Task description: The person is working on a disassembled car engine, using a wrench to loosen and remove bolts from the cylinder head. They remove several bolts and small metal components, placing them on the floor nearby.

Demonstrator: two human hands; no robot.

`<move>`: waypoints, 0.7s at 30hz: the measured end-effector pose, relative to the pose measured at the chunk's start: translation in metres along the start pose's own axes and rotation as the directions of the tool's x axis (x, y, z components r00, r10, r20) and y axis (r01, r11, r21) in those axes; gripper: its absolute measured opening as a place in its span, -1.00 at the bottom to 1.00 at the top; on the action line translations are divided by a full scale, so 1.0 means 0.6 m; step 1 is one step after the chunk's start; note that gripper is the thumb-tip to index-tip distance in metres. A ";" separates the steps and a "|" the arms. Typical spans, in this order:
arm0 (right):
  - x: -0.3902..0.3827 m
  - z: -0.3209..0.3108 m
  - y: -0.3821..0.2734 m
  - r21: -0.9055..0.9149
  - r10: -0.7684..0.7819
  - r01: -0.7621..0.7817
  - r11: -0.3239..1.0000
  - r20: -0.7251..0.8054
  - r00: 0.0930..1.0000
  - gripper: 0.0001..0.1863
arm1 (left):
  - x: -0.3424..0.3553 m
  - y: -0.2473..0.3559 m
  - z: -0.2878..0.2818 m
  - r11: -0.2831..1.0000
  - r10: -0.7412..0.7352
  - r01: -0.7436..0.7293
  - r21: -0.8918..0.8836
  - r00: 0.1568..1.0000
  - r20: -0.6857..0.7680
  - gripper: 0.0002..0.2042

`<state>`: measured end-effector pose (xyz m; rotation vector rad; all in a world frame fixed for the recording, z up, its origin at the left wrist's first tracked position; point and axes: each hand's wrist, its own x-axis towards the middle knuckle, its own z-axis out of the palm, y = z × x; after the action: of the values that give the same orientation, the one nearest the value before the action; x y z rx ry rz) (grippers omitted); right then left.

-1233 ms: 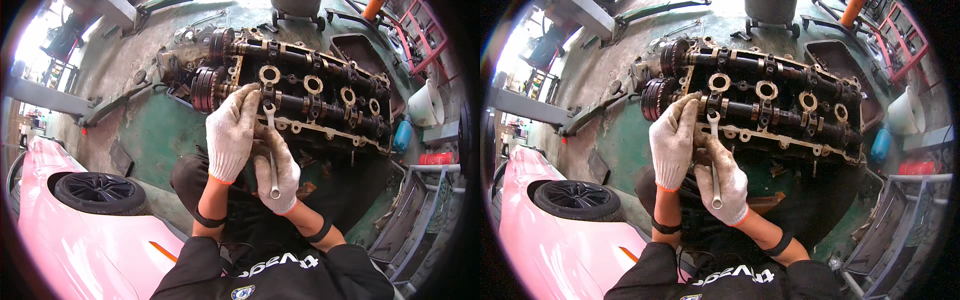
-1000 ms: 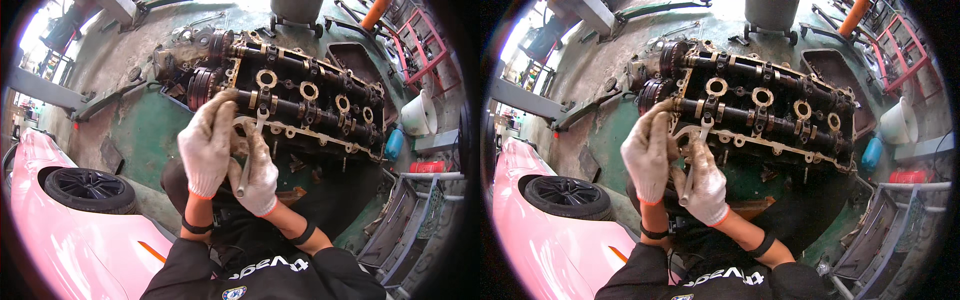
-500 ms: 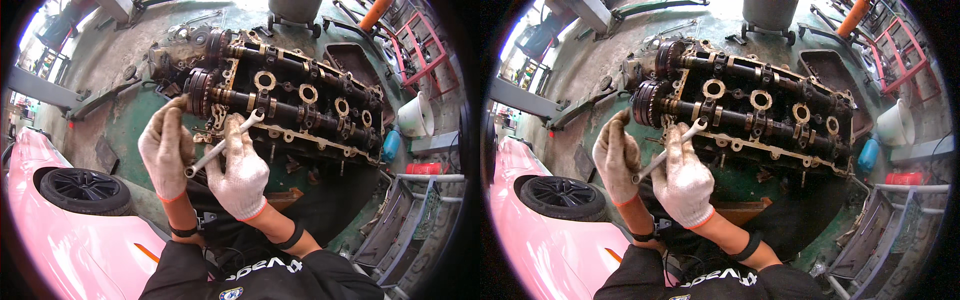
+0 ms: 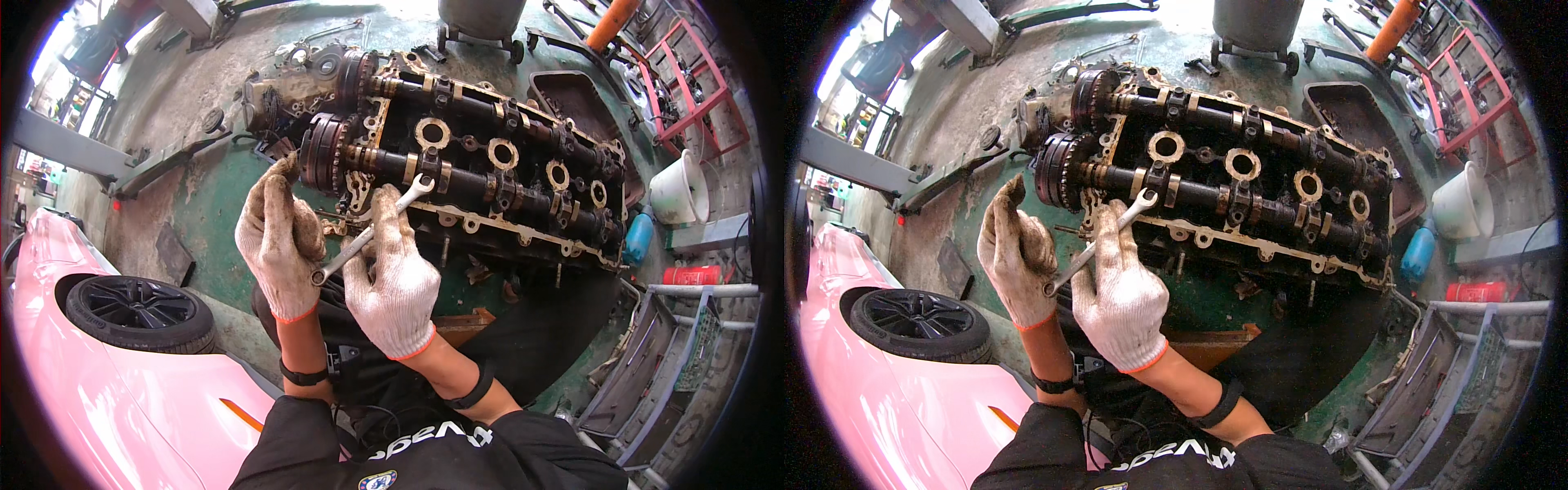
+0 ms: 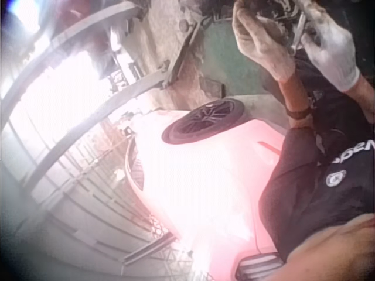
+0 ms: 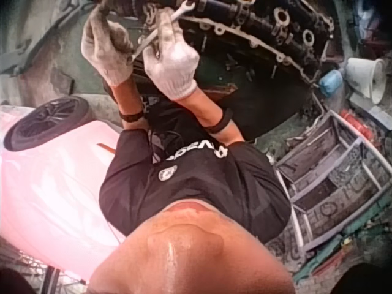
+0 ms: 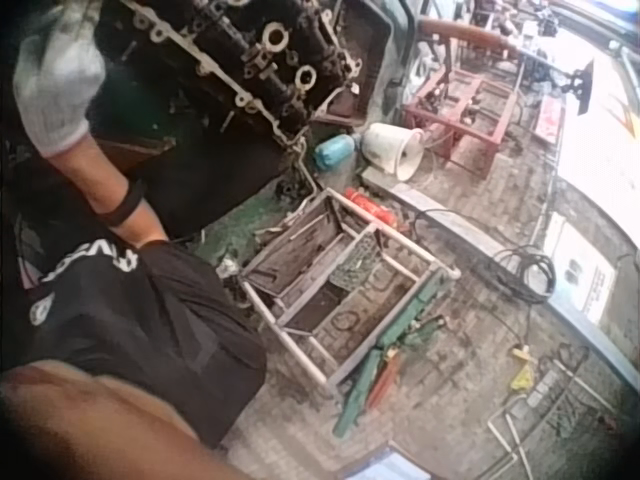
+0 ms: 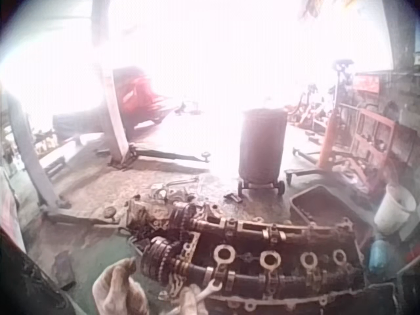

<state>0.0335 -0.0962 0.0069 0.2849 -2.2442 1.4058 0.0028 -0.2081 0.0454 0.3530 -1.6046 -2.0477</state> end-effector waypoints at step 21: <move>0.016 -0.101 -0.001 0.685 0.572 -0.637 0.353 0.381 0.726 -0.69 | -0.063 -0.016 0.041 0.996 -0.088 0.090 -0.003 0.978 0.187 -0.75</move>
<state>0.0423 -0.0417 0.0340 -0.3083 -1.6363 2.8281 0.0199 -0.1660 0.0385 0.2378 -1.7139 -2.2130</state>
